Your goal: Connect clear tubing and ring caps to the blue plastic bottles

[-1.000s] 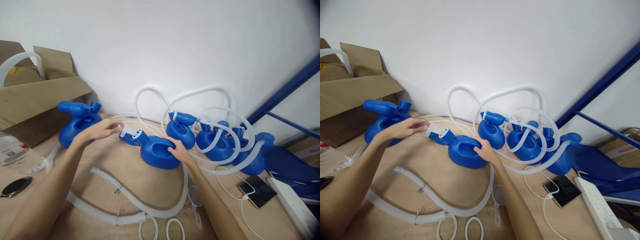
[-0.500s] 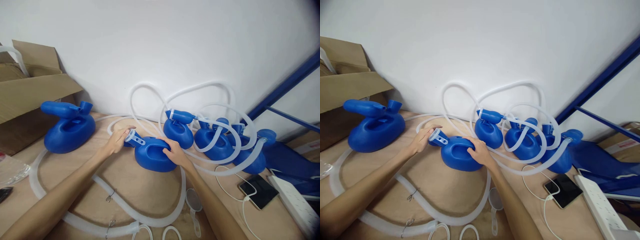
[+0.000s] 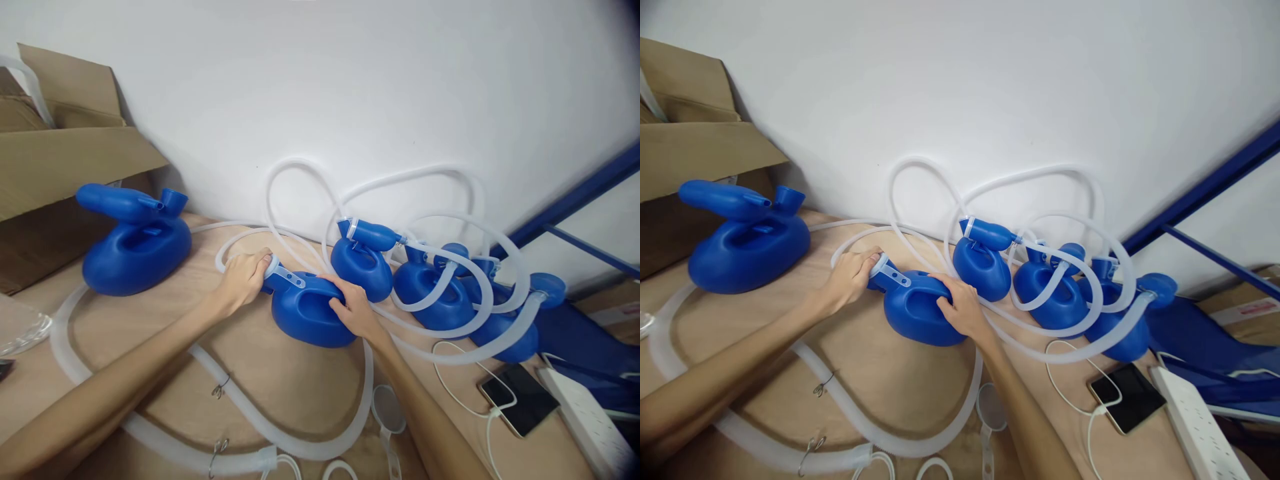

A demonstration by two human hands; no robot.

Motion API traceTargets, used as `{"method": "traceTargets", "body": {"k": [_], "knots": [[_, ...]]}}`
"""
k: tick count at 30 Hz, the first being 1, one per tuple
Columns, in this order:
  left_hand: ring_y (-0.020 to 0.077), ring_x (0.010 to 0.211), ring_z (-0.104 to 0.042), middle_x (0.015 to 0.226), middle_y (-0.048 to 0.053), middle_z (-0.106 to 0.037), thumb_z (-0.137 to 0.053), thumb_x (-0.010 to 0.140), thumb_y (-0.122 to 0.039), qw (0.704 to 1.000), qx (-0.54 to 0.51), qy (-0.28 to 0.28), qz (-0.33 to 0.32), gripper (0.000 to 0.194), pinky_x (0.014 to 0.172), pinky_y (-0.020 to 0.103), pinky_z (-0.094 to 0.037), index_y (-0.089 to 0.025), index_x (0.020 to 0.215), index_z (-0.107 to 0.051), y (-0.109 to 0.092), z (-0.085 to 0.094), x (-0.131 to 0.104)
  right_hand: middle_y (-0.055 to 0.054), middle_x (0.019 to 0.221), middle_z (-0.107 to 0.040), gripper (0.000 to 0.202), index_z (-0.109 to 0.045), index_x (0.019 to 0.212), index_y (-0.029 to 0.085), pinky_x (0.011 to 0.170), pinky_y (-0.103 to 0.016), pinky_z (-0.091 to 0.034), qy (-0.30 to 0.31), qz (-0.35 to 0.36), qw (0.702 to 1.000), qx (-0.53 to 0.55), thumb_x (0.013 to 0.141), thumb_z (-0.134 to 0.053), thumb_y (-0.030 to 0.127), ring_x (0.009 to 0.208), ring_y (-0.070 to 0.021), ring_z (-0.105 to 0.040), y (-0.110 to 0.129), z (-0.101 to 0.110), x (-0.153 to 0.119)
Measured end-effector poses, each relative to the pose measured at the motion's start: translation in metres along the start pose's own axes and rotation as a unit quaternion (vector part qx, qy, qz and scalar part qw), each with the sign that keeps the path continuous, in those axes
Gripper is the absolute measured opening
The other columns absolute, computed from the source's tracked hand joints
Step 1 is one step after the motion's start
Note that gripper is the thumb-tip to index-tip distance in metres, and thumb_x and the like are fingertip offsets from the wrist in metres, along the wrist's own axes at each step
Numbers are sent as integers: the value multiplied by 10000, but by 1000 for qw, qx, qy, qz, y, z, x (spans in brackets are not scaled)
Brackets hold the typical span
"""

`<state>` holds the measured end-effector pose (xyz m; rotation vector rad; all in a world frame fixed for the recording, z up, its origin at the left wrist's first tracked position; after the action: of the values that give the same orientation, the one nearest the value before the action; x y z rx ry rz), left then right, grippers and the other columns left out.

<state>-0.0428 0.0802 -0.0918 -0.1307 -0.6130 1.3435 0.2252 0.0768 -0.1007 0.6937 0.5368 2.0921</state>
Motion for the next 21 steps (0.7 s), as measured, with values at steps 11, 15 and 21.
{"method": "traceTargets", "body": {"k": [11,15,21], "knots": [[323,1223,-658,1313,140,-727,-277,1079,-462,997,59,-3,-50,537,1017,433,-478,-196,1323,-675,-27,37,0,-89,1211,-764,445,-688,1174,210,975,-403,-498,-4,-35,999,27,979,-489,557,1136,-304,-703,18,7,3],[323,1271,-642,1407,125,-677,-377,1053,-584,983,109,46,-140,553,1065,443,-460,-251,1426,-614,-38,33,0,-47,962,-775,489,-732,961,240,852,-355,-472,19,-100,991,-82,991,-465,648,982,-275,-722,44,12,18],[292,1031,-717,1145,105,-755,-417,1049,-463,978,141,57,-143,378,804,355,-499,-219,1150,-687,-30,20,6,-58,1130,-782,404,-716,1152,299,899,-373,-461,49,-137,979,-143,977,-548,622,1119,-303,-708,71,1,30]]}}
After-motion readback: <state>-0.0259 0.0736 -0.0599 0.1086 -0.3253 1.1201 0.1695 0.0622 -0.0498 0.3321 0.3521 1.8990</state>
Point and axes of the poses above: each hand's wrist, its own x-axis towards the middle knuckle, its own z-axis out of the back of the hand, y = z × x, the point moved 3 cm from there along x, towards the middle knuckle
